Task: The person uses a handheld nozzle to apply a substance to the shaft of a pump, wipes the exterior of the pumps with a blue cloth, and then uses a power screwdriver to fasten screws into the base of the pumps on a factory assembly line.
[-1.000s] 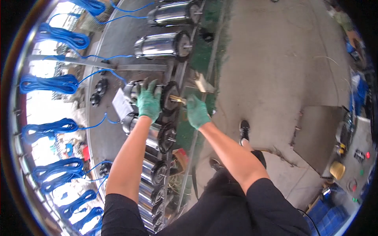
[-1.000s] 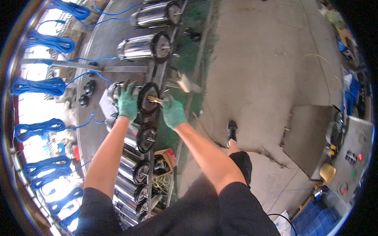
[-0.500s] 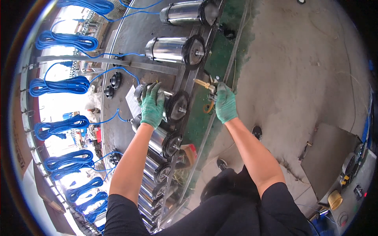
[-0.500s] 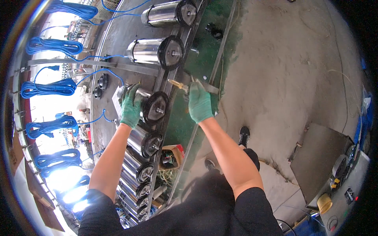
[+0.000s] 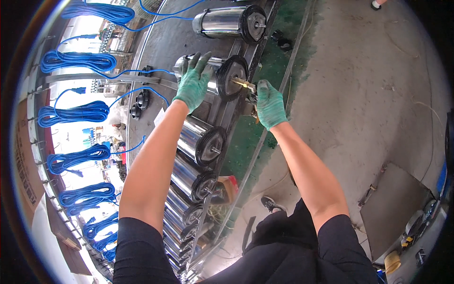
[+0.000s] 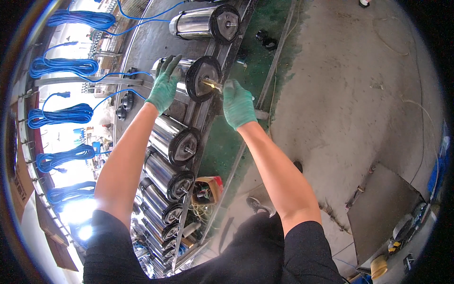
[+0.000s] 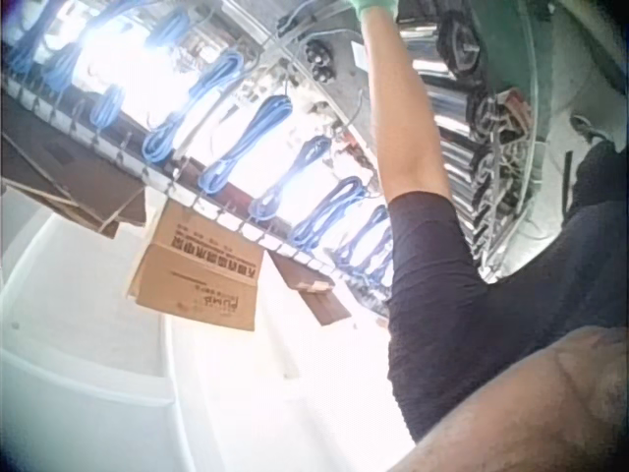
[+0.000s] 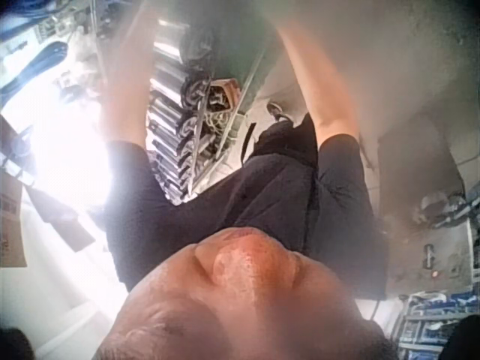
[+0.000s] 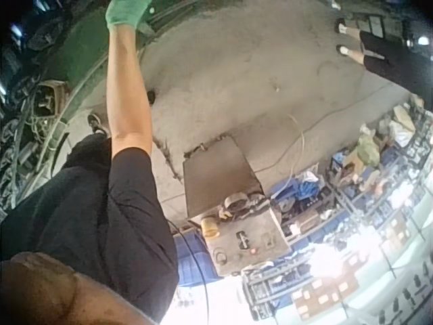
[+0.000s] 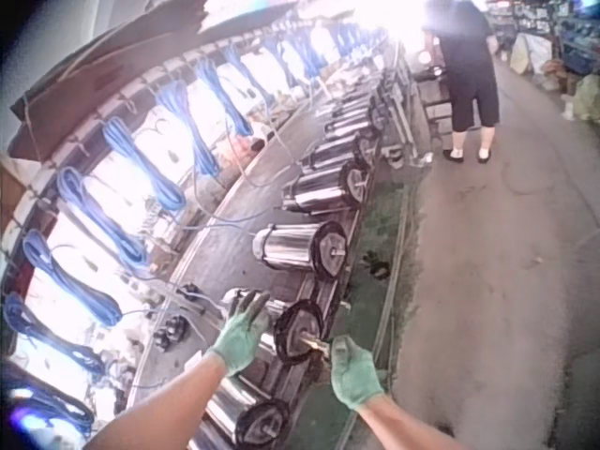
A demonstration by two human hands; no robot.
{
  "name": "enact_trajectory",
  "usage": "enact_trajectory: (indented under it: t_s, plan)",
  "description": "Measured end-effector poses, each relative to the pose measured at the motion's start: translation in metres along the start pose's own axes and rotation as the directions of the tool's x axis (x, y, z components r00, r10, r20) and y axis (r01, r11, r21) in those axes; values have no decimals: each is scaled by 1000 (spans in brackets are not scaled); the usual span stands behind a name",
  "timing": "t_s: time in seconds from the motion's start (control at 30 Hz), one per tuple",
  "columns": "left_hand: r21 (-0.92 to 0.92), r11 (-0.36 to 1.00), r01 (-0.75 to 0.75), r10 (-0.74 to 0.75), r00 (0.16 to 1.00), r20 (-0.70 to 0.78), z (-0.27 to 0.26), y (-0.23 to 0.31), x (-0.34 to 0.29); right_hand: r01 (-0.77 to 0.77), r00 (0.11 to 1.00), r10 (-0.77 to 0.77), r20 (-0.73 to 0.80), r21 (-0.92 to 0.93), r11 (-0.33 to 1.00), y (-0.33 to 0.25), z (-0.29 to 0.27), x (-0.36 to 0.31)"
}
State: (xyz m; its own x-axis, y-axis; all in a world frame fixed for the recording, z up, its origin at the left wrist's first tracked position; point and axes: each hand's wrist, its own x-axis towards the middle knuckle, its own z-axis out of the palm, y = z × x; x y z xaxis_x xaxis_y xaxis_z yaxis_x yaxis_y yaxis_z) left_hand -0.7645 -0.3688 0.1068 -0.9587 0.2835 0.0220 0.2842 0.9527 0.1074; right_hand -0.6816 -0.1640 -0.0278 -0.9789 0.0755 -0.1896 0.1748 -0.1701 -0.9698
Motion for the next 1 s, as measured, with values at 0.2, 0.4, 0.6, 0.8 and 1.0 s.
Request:
enact_trajectory:
  t_s: [0.2,0.4,0.6,0.8,1.0]
  plan:
    - [378,842,-385,372,922,110,25,-24,0,148,988,-154,-12,-195,970,-1,9,3]
    - [414,841,-347,328,937,120,37,-18,19,200,963,-246,-107,-326,924,-17,4,9]
    - [334,893,-302,280,953,116,37,-19,12,271,945,-296,-138,-174,947,5,11,12]
    - [378,881,-286,257,958,127,38,-14,9,173,977,-193,-93,-187,967,-5,8,4]
    - [361,876,-320,288,947,142,32,-16,13,234,956,-262,-133,-196,952,1,13,10]
